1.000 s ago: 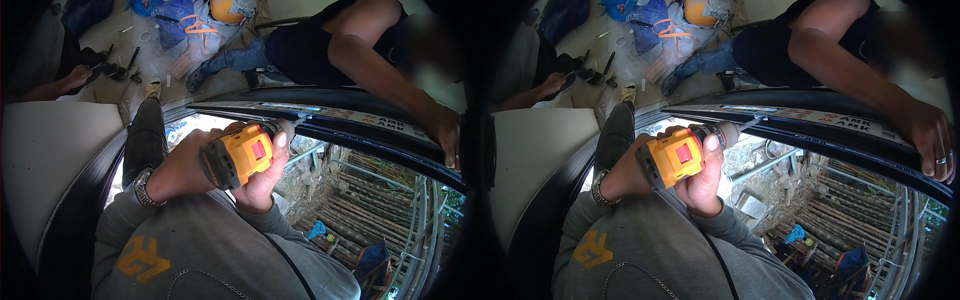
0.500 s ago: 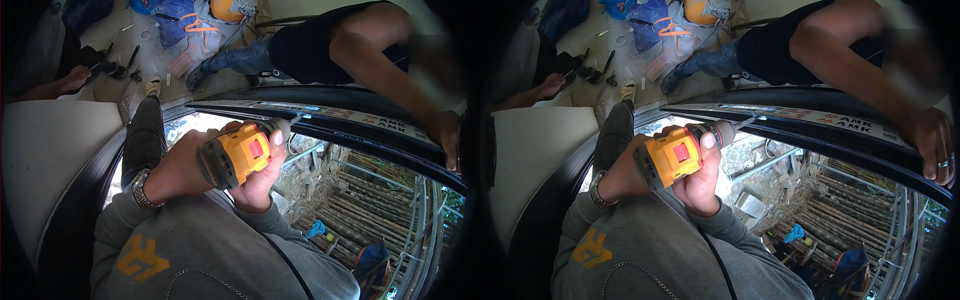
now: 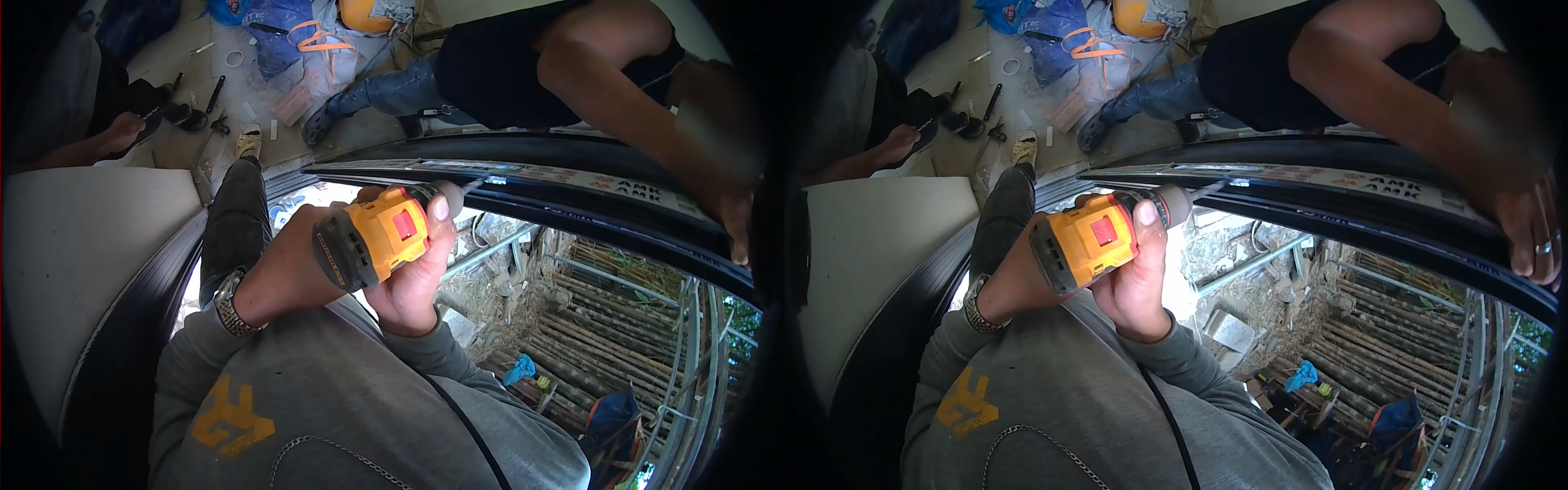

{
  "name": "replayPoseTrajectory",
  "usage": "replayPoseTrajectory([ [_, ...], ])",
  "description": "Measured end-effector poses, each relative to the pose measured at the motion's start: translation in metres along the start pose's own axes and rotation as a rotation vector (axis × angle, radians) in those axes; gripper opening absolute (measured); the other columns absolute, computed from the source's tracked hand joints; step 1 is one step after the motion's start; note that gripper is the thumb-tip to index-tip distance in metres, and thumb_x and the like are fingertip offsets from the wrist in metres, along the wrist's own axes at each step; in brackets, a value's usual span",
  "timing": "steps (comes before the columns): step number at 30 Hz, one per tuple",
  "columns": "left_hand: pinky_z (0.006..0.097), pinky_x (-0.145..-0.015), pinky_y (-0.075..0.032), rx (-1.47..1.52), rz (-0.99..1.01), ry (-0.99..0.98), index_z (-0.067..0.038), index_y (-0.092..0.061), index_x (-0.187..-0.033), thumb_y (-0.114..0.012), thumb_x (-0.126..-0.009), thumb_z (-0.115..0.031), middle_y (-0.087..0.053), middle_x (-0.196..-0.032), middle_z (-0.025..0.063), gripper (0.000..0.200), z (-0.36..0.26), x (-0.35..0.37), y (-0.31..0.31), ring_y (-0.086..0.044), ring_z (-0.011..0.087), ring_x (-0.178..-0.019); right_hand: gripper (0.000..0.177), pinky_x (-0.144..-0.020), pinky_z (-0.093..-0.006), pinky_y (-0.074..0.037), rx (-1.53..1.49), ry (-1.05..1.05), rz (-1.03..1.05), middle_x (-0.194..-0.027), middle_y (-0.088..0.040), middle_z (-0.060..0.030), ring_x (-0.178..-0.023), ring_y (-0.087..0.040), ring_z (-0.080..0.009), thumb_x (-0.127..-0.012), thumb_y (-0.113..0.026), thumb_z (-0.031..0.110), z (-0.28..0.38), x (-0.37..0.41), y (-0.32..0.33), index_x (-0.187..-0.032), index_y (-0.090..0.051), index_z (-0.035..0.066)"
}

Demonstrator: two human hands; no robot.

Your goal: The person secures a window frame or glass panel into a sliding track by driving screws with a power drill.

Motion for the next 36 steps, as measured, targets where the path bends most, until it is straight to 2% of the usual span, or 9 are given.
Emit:
replayPoseTrajectory([
  [10, 0.0335, -0.062, -0.050, 0.036, -0.140, 0.002, -0.005, -0.063, -0.084, -0.070, -0.075, -0.013, -0.065, -0.073, 0.0095, 0.015, -0.019, 0.002, -0.006, -0.067, 0.0286, -0.071, 0.069, -0.090, -0.0439, -0.052, 0.022, 0.009, -0.071, -0.102, -0.066, -0.0150, -0.098, -0.066, -0.0285, -0.088, -0.054, 0.064, 0.009, 0.004, -0.001, -0.111, -0.061, 0.000],
  [11, 0.0334, -0.061, -0.050, 0.008, -0.142, -0.012, -0.005, -0.063, -0.085, -0.071, -0.075, -0.013, -0.065, -0.073, 0.0091, 0.015, -0.021, 0.002, -0.007, -0.067, 0.0279, -0.070, 0.048, -0.084, -0.0320, -0.053, -0.112, 0.021, -0.025, -0.100, -0.069, -0.0123, -0.090, -0.068, -0.0189, -0.098, -0.053, 0.044, 0.014, 0.007, -0.010, -0.108, -0.061, -0.002],
  [12, 0.0332, -0.060, -0.050, -0.017, -0.145, -0.023, -0.005, -0.063, -0.085, -0.071, -0.075, -0.013, -0.065, -0.073, 0.0087, 0.015, -0.023, 0.002, -0.007, -0.067, 0.0272, -0.069, 0.048, -0.084, -0.0320, -0.053, -0.115, 0.024, -0.026, -0.100, -0.069, -0.0123, -0.090, -0.068, -0.0189, -0.098, -0.053, 0.044, 0.016, 0.009, -0.010, -0.108, -0.061, -0.002],
  [16, 0.0329, -0.059, -0.049, -0.028, -0.114, -0.075, -0.004, -0.063, -0.084, -0.071, -0.076, -0.011, -0.066, -0.074, 0.0084, 0.014, -0.029, 0.006, -0.009, -0.067, 0.0254, -0.068, 0.050, -0.084, -0.0332, -0.053, -0.088, 0.053, 0.030, -0.101, -0.068, -0.0130, -0.091, -0.067, -0.0195, -0.098, -0.052, 0.045, 0.020, 0.013, -0.013, -0.108, -0.061, -0.003],
  [18, 0.0372, -0.075, -0.051, 0.078, -0.071, 0.087, -0.006, -0.065, -0.106, -0.074, -0.081, -0.015, -0.068, -0.097, 0.0098, 0.028, -0.013, 0.013, -0.016, -0.067, 0.0278, -0.089, 0.051, -0.085, -0.0335, -0.053, -0.088, 0.043, 0.022, -0.101, -0.068, -0.0132, -0.092, -0.067, -0.0199, -0.098, -0.052, 0.046, 0.018, 0.012, -0.010, -0.108, -0.061, -0.003],
  [20, 0.0367, -0.074, -0.051, 0.042, -0.077, 0.065, -0.006, -0.065, -0.106, -0.074, -0.081, -0.014, -0.068, -0.097, 0.0098, 0.028, -0.014, 0.014, -0.015, -0.067, 0.0279, -0.089, 0.071, -0.088, -0.0419, -0.053, 0.028, -0.017, -0.048, -0.102, -0.066, -0.0171, -0.097, -0.066, -0.0301, -0.090, -0.051, 0.064, 0.010, 0.007, 0.000, -0.111, -0.060, -0.003],
  [29, 0.0352, -0.071, -0.051, 0.063, -0.093, 0.020, -0.006, -0.065, -0.103, -0.074, -0.080, -0.014, -0.068, -0.093, 0.0103, 0.025, -0.021, 0.014, -0.017, -0.067, 0.0275, -0.084, 0.074, -0.084, -0.0412, -0.055, 0.013, -0.022, -0.075, -0.099, -0.067, -0.0180, -0.092, -0.067, -0.0305, -0.088, -0.051, 0.068, 0.015, 0.012, 0.000, -0.108, -0.061, -0.003],
  [31, 0.0355, -0.070, -0.051, 0.050, -0.074, 0.008, -0.006, -0.065, -0.102, -0.074, -0.080, -0.014, -0.068, -0.091, 0.0104, 0.025, -0.023, 0.016, -0.019, -0.067, 0.0276, -0.083, 0.073, -0.083, -0.0409, -0.055, -0.003, 0.031, 0.008, -0.098, -0.067, -0.0186, -0.091, -0.067, -0.0304, -0.087, -0.052, 0.067, 0.020, 0.018, -0.005, -0.107, -0.062, -0.003],
  [36, 0.0358, -0.064, -0.050, 0.066, -0.132, 0.060, -0.006, -0.065, -0.099, -0.075, -0.079, -0.015, -0.068, -0.087, 0.0097, 0.024, -0.011, 0.013, -0.024, -0.068, 0.0279, -0.077, 0.075, -0.083, -0.0419, -0.055, -0.034, -0.040, -0.074, -0.099, -0.067, -0.0187, -0.091, -0.067, -0.0305, -0.088, -0.051, 0.069, 0.014, 0.009, 0.004, -0.107, -0.062, -0.003],
])
Point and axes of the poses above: each hand's wrist, its own x-axis away from the middle knuckle, its own y-axis out of the back of the hand, z = x × y, the point moved 6 cm from there along -x, towards the middle knuckle
